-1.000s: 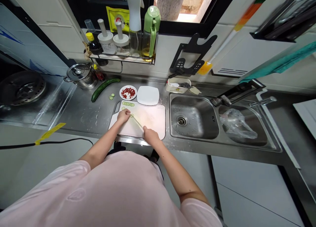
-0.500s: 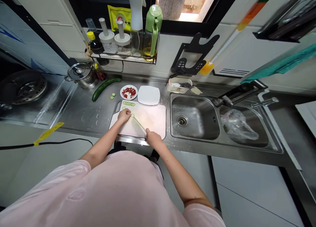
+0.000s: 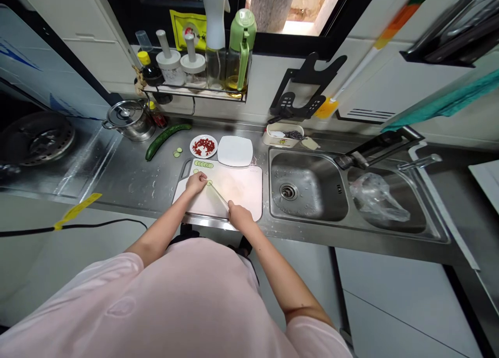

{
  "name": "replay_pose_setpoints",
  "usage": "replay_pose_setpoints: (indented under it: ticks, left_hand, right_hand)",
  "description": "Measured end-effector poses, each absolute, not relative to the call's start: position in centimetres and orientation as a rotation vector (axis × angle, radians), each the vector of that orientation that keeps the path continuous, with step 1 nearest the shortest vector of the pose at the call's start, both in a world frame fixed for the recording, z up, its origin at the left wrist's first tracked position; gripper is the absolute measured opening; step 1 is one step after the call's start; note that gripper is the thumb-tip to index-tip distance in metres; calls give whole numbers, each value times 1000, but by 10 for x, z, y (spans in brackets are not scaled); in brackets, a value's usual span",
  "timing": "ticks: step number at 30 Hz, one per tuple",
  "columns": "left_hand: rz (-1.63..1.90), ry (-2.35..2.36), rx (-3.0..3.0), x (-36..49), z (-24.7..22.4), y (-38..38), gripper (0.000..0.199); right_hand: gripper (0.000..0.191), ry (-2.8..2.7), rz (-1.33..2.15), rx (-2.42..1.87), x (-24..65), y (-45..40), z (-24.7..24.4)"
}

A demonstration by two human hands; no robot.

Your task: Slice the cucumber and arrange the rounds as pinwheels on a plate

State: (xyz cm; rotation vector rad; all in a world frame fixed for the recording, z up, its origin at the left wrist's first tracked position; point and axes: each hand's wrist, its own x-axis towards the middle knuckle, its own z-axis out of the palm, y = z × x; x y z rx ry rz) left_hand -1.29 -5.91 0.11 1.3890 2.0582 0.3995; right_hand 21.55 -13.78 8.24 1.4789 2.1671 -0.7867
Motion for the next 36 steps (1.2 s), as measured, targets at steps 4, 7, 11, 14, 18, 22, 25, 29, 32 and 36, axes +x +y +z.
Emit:
replay_pose_setpoints:
  ticks: [4,7,11,14,18,22,25,29,32,36]
  left_hand:
    - [380,2065,1382,-12,3,-59,19]
    - [387,2063,1381,-12,4,-60,18]
    - [409,2062,1385,-12,5,-60,18]
    - [408,2067,1380,-12,5,-60,18]
    - [390,2071,1387,-12,6,-60,19]
    - [392,2066,1400,-13,5,-60,19]
    - [401,2068,1402,-13,5,-61,18]
    - [437,2077,1454,-9,4,-68,21]
    - [470,2095,1582,-4,3,-79,26]
    - [442,2082,1763,3,3,-92,33]
  right_hand:
    - [23,2201,-773,1474,211,-134,82]
    - [22,2209,-767,1475,211,-134,83]
    - [23,2193,-774,1480,211,-134,86]
    - [23,2176,-783,1481,209,-134,86]
    - [24,2177,-780,1483,209,-134,85]
    - [23,2183,-769,1480,215,-138,82]
    - [22,2166,-769,1491,220,-142,81]
    - [21,2142,-777,1519,226,-148,81]
    - [19,2142,-792,1536,231,-153,80]
    - [19,2175,-825,1611,237,-161,73]
